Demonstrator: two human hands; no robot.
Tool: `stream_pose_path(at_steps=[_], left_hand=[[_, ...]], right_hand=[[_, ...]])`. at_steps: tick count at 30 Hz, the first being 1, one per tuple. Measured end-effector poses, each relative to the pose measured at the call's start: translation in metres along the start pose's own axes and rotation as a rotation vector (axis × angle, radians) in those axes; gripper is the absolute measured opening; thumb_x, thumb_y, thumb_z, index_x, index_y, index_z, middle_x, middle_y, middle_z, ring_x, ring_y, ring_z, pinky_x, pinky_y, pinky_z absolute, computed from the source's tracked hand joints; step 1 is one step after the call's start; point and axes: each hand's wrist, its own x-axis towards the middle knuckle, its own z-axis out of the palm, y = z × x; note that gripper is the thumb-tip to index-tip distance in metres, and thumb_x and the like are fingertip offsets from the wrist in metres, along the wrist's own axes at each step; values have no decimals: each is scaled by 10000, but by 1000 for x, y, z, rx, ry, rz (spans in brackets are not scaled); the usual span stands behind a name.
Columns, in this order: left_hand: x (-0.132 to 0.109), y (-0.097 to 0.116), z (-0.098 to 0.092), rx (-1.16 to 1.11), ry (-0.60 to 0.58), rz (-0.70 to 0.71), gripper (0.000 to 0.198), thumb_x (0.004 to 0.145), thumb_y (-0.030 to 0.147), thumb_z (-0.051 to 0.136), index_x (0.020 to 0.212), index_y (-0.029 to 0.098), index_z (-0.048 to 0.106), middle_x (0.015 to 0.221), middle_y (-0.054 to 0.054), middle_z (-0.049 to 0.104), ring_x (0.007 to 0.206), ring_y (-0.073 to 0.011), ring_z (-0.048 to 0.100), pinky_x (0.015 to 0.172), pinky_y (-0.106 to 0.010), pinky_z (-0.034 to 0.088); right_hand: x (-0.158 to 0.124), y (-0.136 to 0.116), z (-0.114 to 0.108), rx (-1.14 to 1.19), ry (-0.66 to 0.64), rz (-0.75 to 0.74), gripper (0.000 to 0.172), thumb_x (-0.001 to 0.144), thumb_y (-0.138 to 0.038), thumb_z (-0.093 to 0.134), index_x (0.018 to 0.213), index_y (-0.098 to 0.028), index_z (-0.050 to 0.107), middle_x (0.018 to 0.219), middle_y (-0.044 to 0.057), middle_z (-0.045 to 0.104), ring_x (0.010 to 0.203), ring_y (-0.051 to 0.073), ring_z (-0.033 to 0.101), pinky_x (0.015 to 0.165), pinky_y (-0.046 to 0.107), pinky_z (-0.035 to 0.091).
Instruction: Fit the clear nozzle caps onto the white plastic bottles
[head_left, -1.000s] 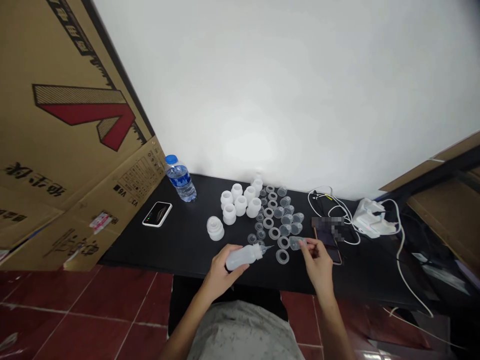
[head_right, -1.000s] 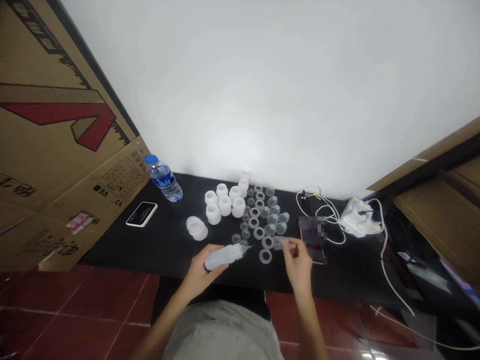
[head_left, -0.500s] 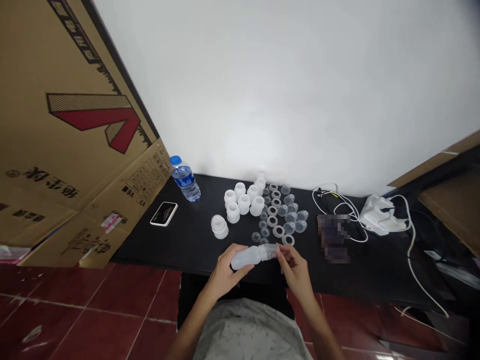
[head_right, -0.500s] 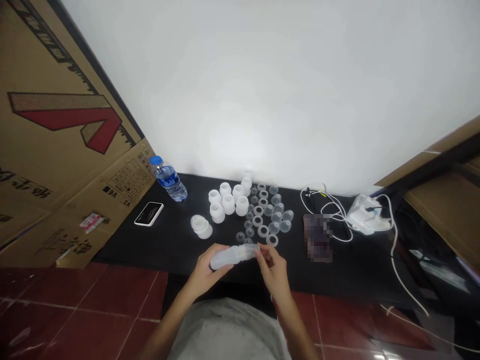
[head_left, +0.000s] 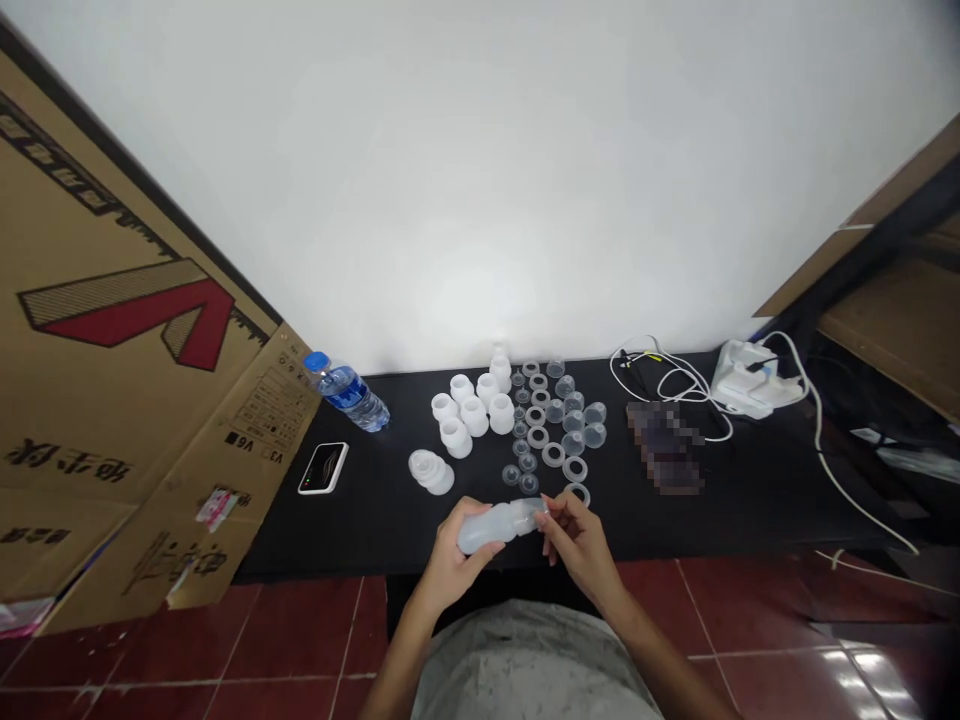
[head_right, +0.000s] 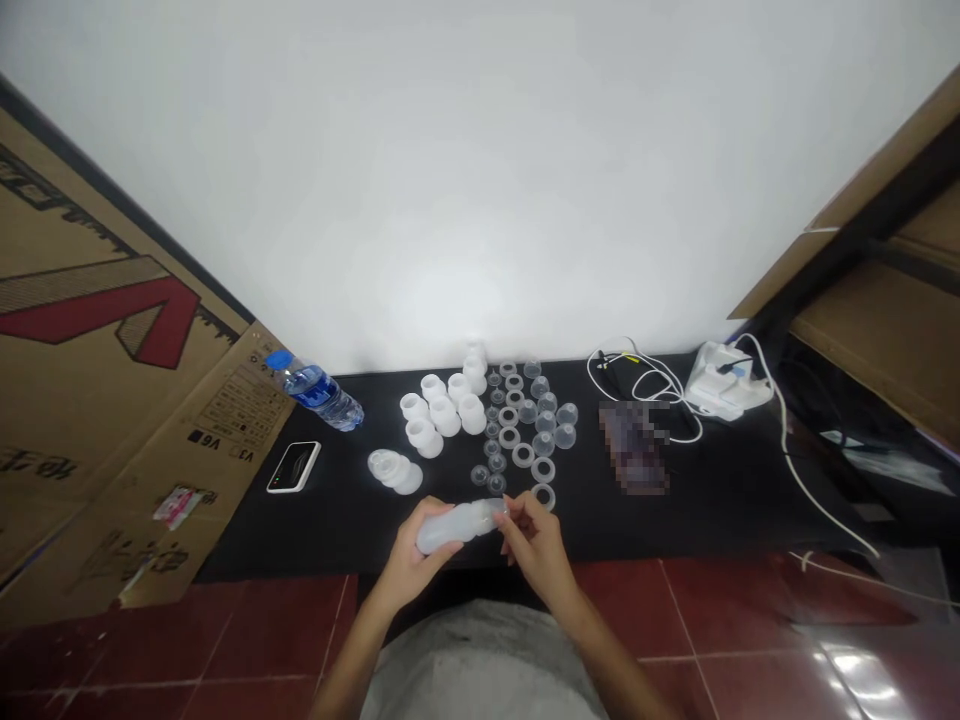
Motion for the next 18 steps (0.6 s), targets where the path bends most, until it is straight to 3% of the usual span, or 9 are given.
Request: stream_pose_path(at_steps=[5,7,9,11,13,18], left_hand=[[-7,-2,12,82,124,102,378,903,436,828,1202,228,723,1167,-104,762,1070,-289,740,927,-413,613],[-13,-3,21,173,181,156,331,911,383,822,1206,254,745,1182,-98,769,1135,-307,718,998,-458,596],[-18,-4,30,257,278,162,270,930,341,795,1186,267,752,1163,-91,773,1133,-312,706,1016,-480,586],[-22,-4,35,310,387,126,239,945,346,781,1165,261,746,1131,-93,769,1091,-313,712,988,-480,595],[-22,-2,34,346,457,78,252,958,380,783,1171,252,737,1120,-101,766,1070,-314,724,967,-474,604],[-5,6,21,425,476,-15,292,995,461,755,1184,239,742,1144,-131,780,1079,-321,758,980,-470,610]], right_hand=[[-13,-15,14,-7,60,-143,252,1019,-473,746,1069,-233,690,772,-11,659,531,139,629,471,229,526],[-21,-23,22,-54,-28,-255,235,1041,-414,710,1205,-247,716,897,36,723,673,179,711,610,274,608],[-29,-29,28,-97,-164,-344,322,1069,-356,649,1378,-272,682,1021,65,763,823,209,752,769,318,642],[-32,-30,31,-119,-230,-383,361,1092,-318,593,1448,-284,640,1061,67,775,846,203,749,815,319,634],[-31,-24,28,-171,-224,-388,302,1105,-304,560,1385,-273,669,1010,56,771,786,188,728,757,294,615],[-11,6,-4,-484,-188,-402,240,1121,-310,540,1089,-234,765,831,49,750,695,198,710,684,294,575]])
